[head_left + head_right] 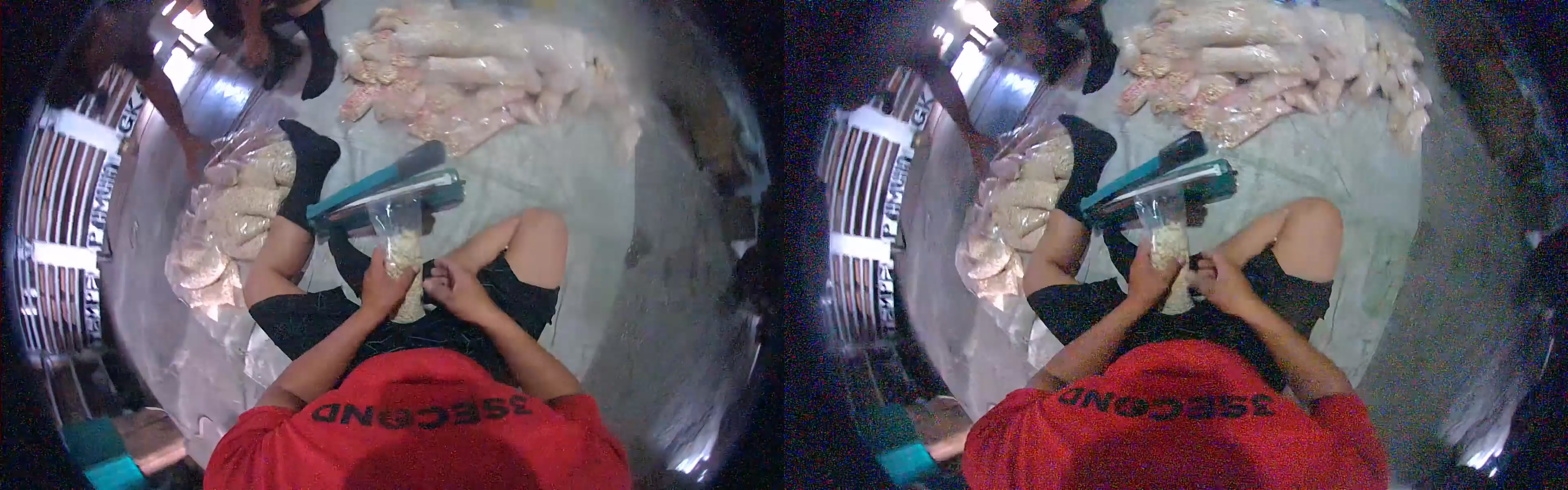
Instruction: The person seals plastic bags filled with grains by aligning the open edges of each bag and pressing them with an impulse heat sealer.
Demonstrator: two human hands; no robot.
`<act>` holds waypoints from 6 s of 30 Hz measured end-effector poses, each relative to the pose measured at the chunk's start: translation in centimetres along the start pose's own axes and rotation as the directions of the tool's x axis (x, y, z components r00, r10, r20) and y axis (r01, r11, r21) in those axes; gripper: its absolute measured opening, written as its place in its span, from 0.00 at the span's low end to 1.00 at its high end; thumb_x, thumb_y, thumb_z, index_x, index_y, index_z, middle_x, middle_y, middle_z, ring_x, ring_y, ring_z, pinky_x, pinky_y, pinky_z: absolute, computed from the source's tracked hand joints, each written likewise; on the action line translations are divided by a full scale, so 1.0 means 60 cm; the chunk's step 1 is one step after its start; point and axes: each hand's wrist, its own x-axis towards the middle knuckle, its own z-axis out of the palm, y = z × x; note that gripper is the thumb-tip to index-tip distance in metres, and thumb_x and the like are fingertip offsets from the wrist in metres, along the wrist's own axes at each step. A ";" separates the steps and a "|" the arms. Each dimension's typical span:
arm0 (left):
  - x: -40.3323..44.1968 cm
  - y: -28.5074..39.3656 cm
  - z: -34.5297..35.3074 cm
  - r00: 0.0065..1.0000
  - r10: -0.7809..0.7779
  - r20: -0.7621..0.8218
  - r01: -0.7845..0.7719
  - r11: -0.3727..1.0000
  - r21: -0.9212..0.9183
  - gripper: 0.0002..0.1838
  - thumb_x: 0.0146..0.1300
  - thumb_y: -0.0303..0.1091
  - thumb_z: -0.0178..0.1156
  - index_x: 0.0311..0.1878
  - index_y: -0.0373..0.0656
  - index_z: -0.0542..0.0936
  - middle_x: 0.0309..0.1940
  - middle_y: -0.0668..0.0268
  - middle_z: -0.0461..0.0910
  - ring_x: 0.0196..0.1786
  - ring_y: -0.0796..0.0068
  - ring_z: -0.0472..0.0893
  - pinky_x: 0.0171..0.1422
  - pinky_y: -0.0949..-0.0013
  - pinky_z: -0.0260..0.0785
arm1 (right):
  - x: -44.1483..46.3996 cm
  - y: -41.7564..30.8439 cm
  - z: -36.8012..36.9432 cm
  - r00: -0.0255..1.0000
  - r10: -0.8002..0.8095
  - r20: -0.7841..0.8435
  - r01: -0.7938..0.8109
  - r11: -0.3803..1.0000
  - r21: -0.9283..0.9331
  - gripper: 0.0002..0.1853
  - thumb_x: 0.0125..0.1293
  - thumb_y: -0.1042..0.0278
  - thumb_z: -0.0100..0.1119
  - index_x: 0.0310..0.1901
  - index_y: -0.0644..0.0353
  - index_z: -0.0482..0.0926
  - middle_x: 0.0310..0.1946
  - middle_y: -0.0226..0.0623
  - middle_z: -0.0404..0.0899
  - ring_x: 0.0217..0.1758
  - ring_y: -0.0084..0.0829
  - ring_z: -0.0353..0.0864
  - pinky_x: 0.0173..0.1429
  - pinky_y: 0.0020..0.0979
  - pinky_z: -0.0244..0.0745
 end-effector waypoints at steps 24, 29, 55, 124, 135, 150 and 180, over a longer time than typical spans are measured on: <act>-0.038 -0.154 -0.103 0.900 -0.266 0.346 0.241 -0.357 -0.902 0.13 0.74 0.39 0.60 0.53 0.41 0.80 0.46 0.58 0.84 0.46 0.59 0.86 0.55 0.52 0.80 | -0.088 -0.179 0.050 0.748 0.377 0.545 -0.379 0.918 -0.115 0.16 0.67 0.64 0.70 0.52 0.63 0.83 0.43 0.27 0.86 0.43 0.21 0.82 0.53 0.28 0.76; -0.025 -0.092 -0.152 0.936 -0.348 0.063 0.076 0.021 -0.997 0.14 0.68 0.32 0.67 0.54 0.40 0.80 0.44 0.62 0.84 0.45 0.66 0.85 0.51 0.58 0.80 | -0.084 -0.144 0.053 0.807 0.379 0.453 -0.295 0.923 -0.247 0.16 0.69 0.63 0.69 0.54 0.61 0.84 0.46 0.27 0.87 0.48 0.22 0.81 0.59 0.29 0.74; -0.008 -0.061 -0.220 0.970 0.112 -0.215 -0.085 0.988 0.130 0.12 0.67 0.37 0.66 0.46 0.39 0.87 0.42 0.54 0.87 0.46 0.60 0.87 0.54 0.62 0.77 | 0.620 -0.158 -0.395 0.256 -0.408 -0.876 -0.142 0.881 -0.451 0.42 0.52 0.59 0.79 0.64 0.72 0.68 0.60 0.56 0.73 0.63 0.53 0.73 0.68 0.48 0.70; -0.060 0.056 -0.111 0.778 0.460 0.429 -0.388 0.888 -0.248 0.35 0.47 0.46 0.82 0.57 0.44 0.80 0.52 0.57 0.83 0.58 0.54 0.81 0.64 0.57 0.73 | -0.036 -0.096 0.065 0.593 -0.725 -0.351 0.680 0.684 -0.265 0.10 0.65 0.70 0.65 0.46 0.61 0.80 0.39 0.41 0.83 0.43 0.41 0.83 0.49 0.38 0.80; -0.117 0.019 -0.123 0.797 0.576 -0.185 -0.604 0.765 -0.222 0.13 0.58 0.30 0.71 0.45 0.40 0.81 0.41 0.54 0.83 0.44 0.53 0.85 0.48 0.60 0.78 | -0.067 -0.213 0.061 0.885 -0.464 0.043 0.460 0.854 -0.242 0.10 0.65 0.72 0.66 0.47 0.61 0.87 0.40 0.40 0.86 0.38 0.32 0.84 0.46 0.30 0.80; -0.109 0.051 -0.128 0.877 0.354 -0.323 -0.428 0.883 -0.193 0.06 0.70 0.32 0.62 0.41 0.40 0.84 0.34 0.57 0.86 0.37 0.59 0.87 0.46 0.64 0.79 | -0.065 -0.216 0.049 0.962 -0.262 -0.076 0.244 0.950 -0.196 0.11 0.70 0.64 0.68 0.44 0.63 0.88 0.36 0.34 0.89 0.39 0.22 0.85 0.47 0.28 0.80; -0.031 0.047 -0.096 0.988 0.025 -0.150 -0.116 0.764 -0.635 0.09 0.75 0.34 0.61 0.48 0.37 0.81 0.35 0.62 0.85 0.38 0.72 0.86 0.46 0.69 0.81 | 0.051 -0.172 0.030 0.958 -0.264 -0.114 0.277 0.954 0.113 0.08 0.72 0.70 0.66 0.46 0.67 0.82 0.36 0.34 0.85 0.38 0.24 0.82 0.44 0.26 0.80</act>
